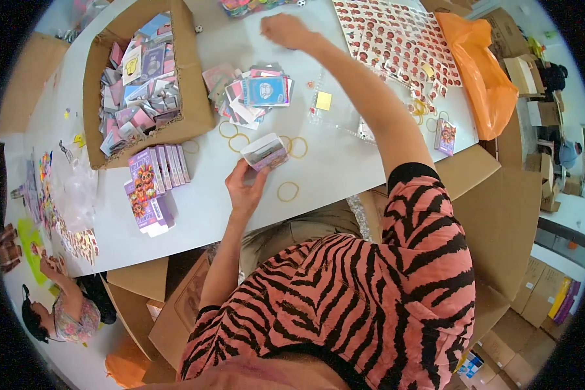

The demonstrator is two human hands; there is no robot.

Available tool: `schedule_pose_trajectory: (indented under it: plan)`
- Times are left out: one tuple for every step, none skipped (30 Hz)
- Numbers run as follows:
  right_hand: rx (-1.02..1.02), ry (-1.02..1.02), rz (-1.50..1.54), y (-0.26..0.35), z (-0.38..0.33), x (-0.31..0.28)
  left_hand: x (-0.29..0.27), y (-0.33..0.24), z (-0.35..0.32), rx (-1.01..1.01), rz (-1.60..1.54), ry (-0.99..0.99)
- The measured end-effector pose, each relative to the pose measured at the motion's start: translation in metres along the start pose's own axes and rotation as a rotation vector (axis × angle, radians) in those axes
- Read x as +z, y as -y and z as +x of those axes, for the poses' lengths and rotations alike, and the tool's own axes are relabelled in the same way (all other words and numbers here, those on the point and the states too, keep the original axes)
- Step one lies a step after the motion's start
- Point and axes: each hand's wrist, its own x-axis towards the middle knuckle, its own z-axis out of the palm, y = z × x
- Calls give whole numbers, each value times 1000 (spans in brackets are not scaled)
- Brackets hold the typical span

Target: Bundling small product boxes with rubber bands and packing them into a larger shipping carton.

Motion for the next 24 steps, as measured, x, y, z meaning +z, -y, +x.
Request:
schedule_pose_trajectory:
  plan:
    - [16, -68, 42, -19, -8, -9, 1, -2, 2, 6, 6, 17]
    - [66, 6, -49, -34, -9, -20, 1, -1, 3, 2, 5, 18]
    - [40, 54, -129, -41, -12, -30, 1, 1, 3, -8, -5, 13]
    - [-43, 85, -150, -60, -20, -33, 2, 1, 4, -12, -21, 19]
    - [-136, 116, -165, -66, -23, -35, 2, 1, 4, -13, -20, 18]
    - [-136, 117, -163, -68, -25, -32, 1, 1, 4, -10, -11, 18]
    - [-124, 161, -213, -71, -29, -28, 1, 0, 5, -6, -2, 19]
    - [-115, 205, -261, -69, -31, -25, 1, 1, 5, -7, 2, 17]
    - [-117, 204, -257, -68, -31, -23, 2, 1, 4, -2, -20, 12]
    - [-81, 153, -239, -66, -32, -20, 2, 1, 4, 4, -42, 7]
    - [-39, 103, -221, -69, -36, -16, 3, 1, 4, 1, -39, 10]
    - [-36, 104, -216, -72, -36, -13, 3, 1, 4, 15, -38, 6]
    - [36, 140, -177, -76, -33, -13, 3, 0, 3, 29, -37, 1]
    - [103, 176, -138, -77, -29, -12, 2, 1, 2, 26, -33, 0]
    - [100, 178, -133, -77, -28, -9, 1, 1, 1, 16, -14, 5]
    - [105, 182, -149, -76, -26, -6, 0, 2, -1, 4, 6, 11]
    - [107, 186, -165, -74, -23, -3, 0, 3, -1, -2, 11, 5]
    - [118, 186, -169, -91, -24, 1, 1, 1, 0, 13, 4, 9]
    - [23, 154, -214, -108, -25, 4, 3, 0, 1, 26, -4, 12]
    - [-79, 129, -251, -120, -28, 11, 5, 1, 2, 17, -6, 18]
    - [-92, 141, -233, -111, -24, 12, 3, 2, 1, 20, 6, 2]
    - [-69, 167, -203, -106, -17, 7, 2, 3, 1, 22, 16, -11]
    - [-44, 199, -173, -98, -19, 8, 1, 3, 0, -3, 24, -19]
    - [-330, -62, 129, -105, -30, 2, 2, 2, 3, 12, 19, -4]
